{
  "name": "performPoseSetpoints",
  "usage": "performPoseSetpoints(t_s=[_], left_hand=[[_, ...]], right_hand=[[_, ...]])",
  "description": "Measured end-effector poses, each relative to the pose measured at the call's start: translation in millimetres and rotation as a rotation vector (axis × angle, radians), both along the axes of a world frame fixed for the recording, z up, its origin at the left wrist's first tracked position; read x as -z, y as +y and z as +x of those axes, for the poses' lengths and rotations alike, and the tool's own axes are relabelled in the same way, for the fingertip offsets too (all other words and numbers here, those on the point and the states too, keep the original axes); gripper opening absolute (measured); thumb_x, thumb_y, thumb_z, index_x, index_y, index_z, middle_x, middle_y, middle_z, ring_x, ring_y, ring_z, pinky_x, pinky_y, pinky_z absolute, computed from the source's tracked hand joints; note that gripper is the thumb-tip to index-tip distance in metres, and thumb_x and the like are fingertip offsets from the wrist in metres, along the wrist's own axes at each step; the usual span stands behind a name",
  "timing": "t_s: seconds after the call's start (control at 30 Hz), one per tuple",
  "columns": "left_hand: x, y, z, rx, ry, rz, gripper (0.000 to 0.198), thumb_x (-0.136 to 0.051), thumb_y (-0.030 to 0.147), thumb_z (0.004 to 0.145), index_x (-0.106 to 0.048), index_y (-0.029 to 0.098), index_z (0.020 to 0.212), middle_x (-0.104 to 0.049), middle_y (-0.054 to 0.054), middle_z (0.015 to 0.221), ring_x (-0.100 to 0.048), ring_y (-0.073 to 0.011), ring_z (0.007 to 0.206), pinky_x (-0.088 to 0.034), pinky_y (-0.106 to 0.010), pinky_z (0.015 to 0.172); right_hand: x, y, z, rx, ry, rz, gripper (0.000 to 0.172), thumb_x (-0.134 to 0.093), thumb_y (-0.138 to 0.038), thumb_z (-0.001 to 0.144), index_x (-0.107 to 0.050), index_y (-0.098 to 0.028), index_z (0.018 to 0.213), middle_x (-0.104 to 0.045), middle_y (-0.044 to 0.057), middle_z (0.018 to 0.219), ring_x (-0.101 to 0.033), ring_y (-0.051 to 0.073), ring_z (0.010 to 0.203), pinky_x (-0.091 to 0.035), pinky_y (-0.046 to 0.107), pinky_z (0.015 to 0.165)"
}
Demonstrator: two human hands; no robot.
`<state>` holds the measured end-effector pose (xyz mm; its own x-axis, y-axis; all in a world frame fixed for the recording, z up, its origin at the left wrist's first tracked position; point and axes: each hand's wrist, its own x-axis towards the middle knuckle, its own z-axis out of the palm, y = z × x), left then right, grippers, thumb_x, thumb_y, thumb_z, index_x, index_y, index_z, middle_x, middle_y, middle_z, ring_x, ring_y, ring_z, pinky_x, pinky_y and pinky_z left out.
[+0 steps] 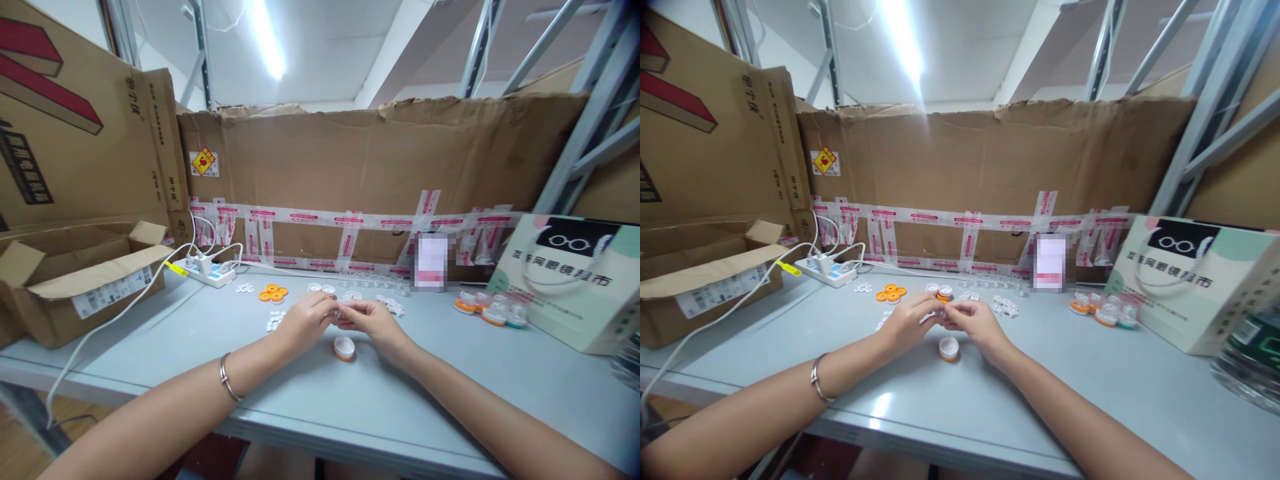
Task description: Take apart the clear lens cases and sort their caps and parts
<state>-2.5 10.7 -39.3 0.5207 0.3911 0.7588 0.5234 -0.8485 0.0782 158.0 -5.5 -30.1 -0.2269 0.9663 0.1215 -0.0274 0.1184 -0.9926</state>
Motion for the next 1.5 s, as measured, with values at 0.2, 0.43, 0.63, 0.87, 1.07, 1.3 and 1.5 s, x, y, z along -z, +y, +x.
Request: performPoseSetpoints(t_s=[0.2, 0.43, 0.63, 0.87, 1.07, 1.3, 1.5], left_hand=[[2.1, -4, 3, -0.05, 0.099, 0.008, 0.01, -0.048, 0.018, 0.082, -0.058, 0.016, 0.083, -0.059, -0.006, 0.081, -0.055, -0.0164, 0.078, -0.046, -0.027, 0.068], [1.7, -7, 4, -0.08, 0.111, 0.019, 0.011, -0.047, 0.016, 0.082, -0.057, 0.016, 0.082, -0.06, -0.005, 0.079, -0.056, -0.016, 0.077, -0.046, -0.026, 0.067], [-1.6, -6, 4, 0.0, 0.021, -0.1, 0.005, -0.052, 0.015, 0.078, -0.057, 0.016, 0.079, -0.06, -0.004, 0.08, -0.056, -0.0155, 0.077, -0.046, -0.027, 0.07], [-8.1, -7, 2, 0.192, -0.229, -0.426, 0.009, -0.055, 0.016, 0.076, -0.053, 0.016, 0.085, -0.055, -0.003, 0.084, -0.054, -0.0128, 0.08, -0.051, -0.026, 0.071], [-7.9, -6, 0, 0.259, -0.333, -0.563, 0.013, -0.056, 0.022, 0.076, -0.053, 0.015, 0.087, -0.055, -0.004, 0.09, -0.054, -0.013, 0.086, -0.052, -0.028, 0.076], [-7.2, -4, 0, 0.237, -0.372, -0.572, 0.013, -0.059, 0.02, 0.073, -0.056, 0.014, 0.085, -0.058, -0.004, 0.086, -0.056, -0.0133, 0.082, -0.052, -0.029, 0.076], [-6.2, -6, 4, 0.17, -0.374, -0.484, 0.012, -0.057, 0.016, 0.074, -0.056, 0.015, 0.086, -0.061, -0.004, 0.085, -0.057, -0.0139, 0.081, -0.049, -0.029, 0.077]], right_hand=[[-1.3, -4, -4, 0.133, -0.133, 0.071, 0.015, -0.065, -0.025, 0.058, -0.069, -0.015, 0.067, -0.068, 0.003, 0.063, -0.063, 0.018, 0.064, -0.051, 0.03, 0.066], [-1.4, -5, -3, 0.107, -0.065, 0.012, 0.015, -0.065, -0.025, 0.056, -0.07, -0.014, 0.066, -0.067, 0.001, 0.06, -0.063, 0.017, 0.063, -0.052, 0.03, 0.067], [-2.1, -3, -3, 0.117, -0.017, -0.087, 0.012, -0.066, -0.023, 0.055, -0.068, -0.014, 0.063, -0.066, 0.001, 0.056, -0.061, 0.012, 0.055, -0.051, 0.026, 0.062], [-5.6, -1, 2, 0.105, 0.027, -0.148, 0.012, -0.066, -0.023, 0.059, -0.068, -0.014, 0.066, -0.068, 0.004, 0.059, -0.062, 0.012, 0.056, -0.052, 0.022, 0.061], [-4.0, 1, 4, 0.065, 0.032, -0.105, 0.018, -0.068, -0.03, 0.06, -0.069, -0.015, 0.07, -0.069, 0.004, 0.065, -0.064, 0.013, 0.063, -0.051, 0.024, 0.067], [-1.1, 3, 4, 0.055, 0.005, -0.058, 0.024, -0.071, -0.036, 0.057, -0.066, -0.015, 0.068, -0.068, 0.003, 0.065, -0.062, 0.012, 0.061, -0.05, 0.027, 0.069], [-4.9, 2, 2, 0.112, 0.008, -0.094, 0.015, -0.069, -0.028, 0.058, -0.063, -0.015, 0.062, -0.066, 0.002, 0.059, -0.059, 0.011, 0.055, -0.049, 0.024, 0.061]])
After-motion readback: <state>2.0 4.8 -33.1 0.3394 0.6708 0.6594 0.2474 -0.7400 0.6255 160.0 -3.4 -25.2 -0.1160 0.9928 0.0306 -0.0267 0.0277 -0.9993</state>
